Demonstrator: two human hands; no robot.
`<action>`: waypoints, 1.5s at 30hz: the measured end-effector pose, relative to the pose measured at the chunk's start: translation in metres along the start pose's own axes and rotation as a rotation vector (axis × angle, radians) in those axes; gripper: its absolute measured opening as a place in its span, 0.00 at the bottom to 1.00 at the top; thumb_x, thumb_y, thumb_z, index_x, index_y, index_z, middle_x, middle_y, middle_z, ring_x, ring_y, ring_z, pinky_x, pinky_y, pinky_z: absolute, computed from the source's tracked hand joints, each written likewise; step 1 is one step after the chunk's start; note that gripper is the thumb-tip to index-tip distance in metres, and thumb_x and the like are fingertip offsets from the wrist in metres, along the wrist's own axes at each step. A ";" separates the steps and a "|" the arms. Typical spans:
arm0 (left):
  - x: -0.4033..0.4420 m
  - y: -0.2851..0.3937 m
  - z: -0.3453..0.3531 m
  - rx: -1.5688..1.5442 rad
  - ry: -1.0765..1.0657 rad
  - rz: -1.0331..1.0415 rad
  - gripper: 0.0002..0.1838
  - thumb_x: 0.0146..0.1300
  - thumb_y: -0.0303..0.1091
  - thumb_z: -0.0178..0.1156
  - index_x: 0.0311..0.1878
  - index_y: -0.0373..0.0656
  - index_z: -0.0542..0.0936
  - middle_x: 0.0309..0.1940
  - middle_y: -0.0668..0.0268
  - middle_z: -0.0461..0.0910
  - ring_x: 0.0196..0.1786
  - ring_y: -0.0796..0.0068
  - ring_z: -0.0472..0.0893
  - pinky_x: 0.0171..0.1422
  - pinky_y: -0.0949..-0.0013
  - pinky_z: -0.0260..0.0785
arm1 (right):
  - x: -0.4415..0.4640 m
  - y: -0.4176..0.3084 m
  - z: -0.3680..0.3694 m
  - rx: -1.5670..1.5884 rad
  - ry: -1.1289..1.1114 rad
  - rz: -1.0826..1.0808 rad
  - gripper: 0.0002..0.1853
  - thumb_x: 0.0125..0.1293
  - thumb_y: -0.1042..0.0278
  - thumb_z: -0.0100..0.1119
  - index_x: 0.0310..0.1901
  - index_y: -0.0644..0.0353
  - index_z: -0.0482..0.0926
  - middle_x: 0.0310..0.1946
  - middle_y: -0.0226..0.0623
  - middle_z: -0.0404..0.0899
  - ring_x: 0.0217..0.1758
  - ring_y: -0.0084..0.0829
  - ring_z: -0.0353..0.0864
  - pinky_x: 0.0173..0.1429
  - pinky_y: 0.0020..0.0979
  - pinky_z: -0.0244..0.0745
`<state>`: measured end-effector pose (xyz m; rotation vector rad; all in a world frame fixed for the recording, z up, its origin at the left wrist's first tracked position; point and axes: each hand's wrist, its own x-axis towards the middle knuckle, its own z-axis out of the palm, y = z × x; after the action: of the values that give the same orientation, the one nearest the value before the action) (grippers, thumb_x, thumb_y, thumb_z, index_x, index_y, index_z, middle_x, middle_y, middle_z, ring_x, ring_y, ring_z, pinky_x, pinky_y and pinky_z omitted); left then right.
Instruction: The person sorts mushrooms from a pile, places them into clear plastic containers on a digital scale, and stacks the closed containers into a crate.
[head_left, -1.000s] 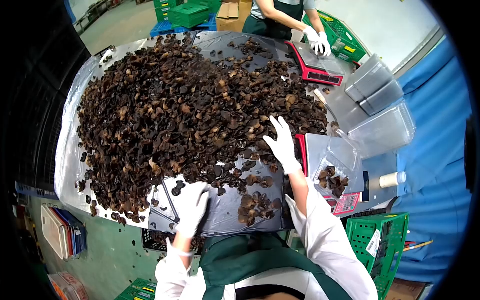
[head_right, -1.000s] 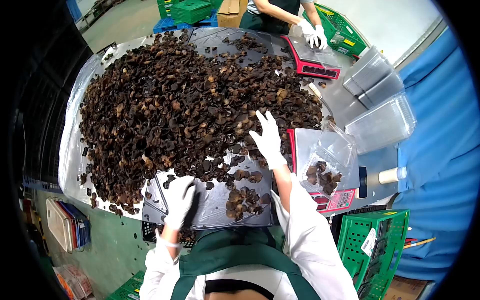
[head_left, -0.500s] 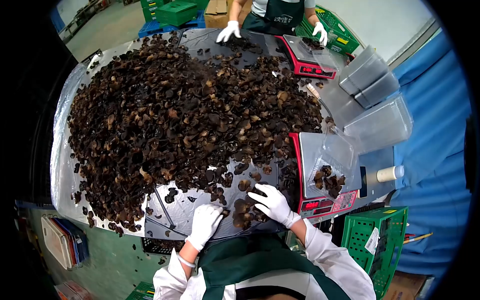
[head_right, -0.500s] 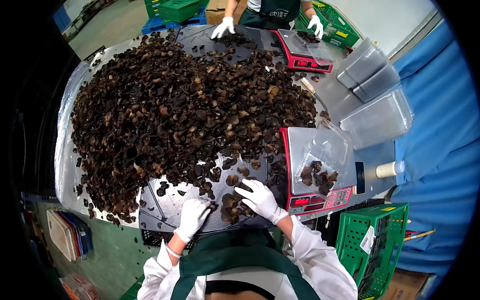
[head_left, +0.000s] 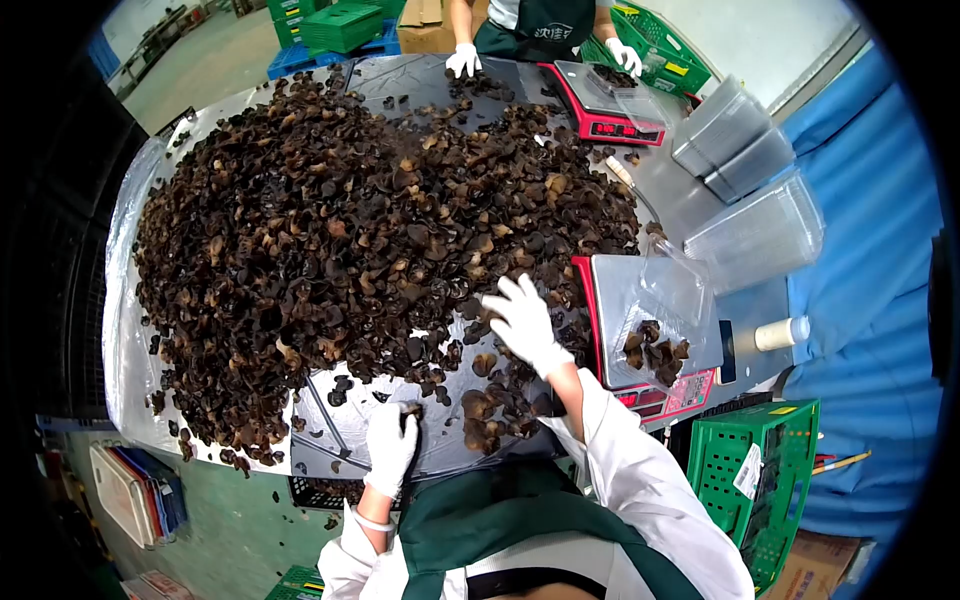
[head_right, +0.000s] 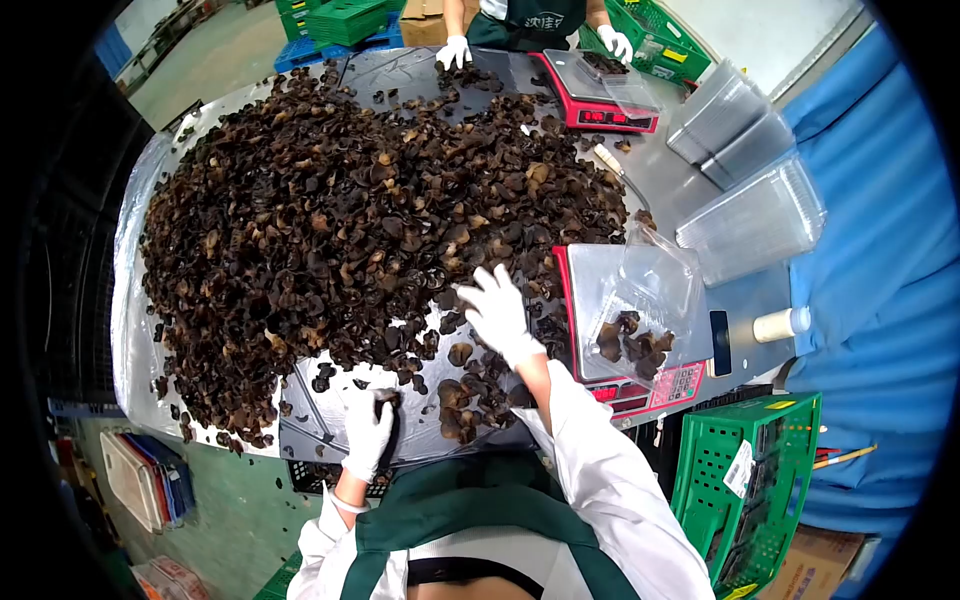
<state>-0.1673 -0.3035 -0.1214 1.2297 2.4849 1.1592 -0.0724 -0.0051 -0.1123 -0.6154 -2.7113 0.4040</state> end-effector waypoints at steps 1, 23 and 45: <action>-0.002 0.004 -0.010 0.014 0.024 -0.050 0.07 0.56 0.27 0.62 0.38 0.39 0.76 0.35 0.56 0.76 0.40 0.54 0.76 0.47 0.59 0.70 | -0.012 -0.010 -0.004 -0.006 0.007 -0.115 0.17 0.54 0.64 0.61 0.48 0.46 0.81 0.59 0.40 0.73 0.65 0.50 0.66 0.62 0.47 0.69; 0.044 0.058 0.039 0.072 -0.364 0.469 0.17 0.61 0.40 0.61 0.52 0.46 0.81 0.61 0.61 0.75 0.66 0.56 0.68 0.69 0.54 0.60 | -0.077 -0.002 -0.028 -0.062 -0.069 -0.033 0.22 0.59 0.71 0.54 0.57 0.43 0.77 0.63 0.42 0.70 0.69 0.55 0.63 0.61 0.42 0.71; -0.004 0.038 -0.007 -0.017 -0.177 0.274 0.14 0.58 0.33 0.63 0.47 0.42 0.82 0.50 0.58 0.80 0.53 0.56 0.78 0.58 0.58 0.70 | -0.114 -0.098 -0.044 0.088 -0.466 -0.322 0.22 0.67 0.56 0.53 0.61 0.52 0.73 0.65 0.43 0.67 0.71 0.47 0.61 0.73 0.48 0.53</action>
<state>-0.1439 -0.2966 -0.0908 1.6306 2.2257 1.0697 0.0056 -0.1337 -0.0679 -0.0522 -3.1322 0.6430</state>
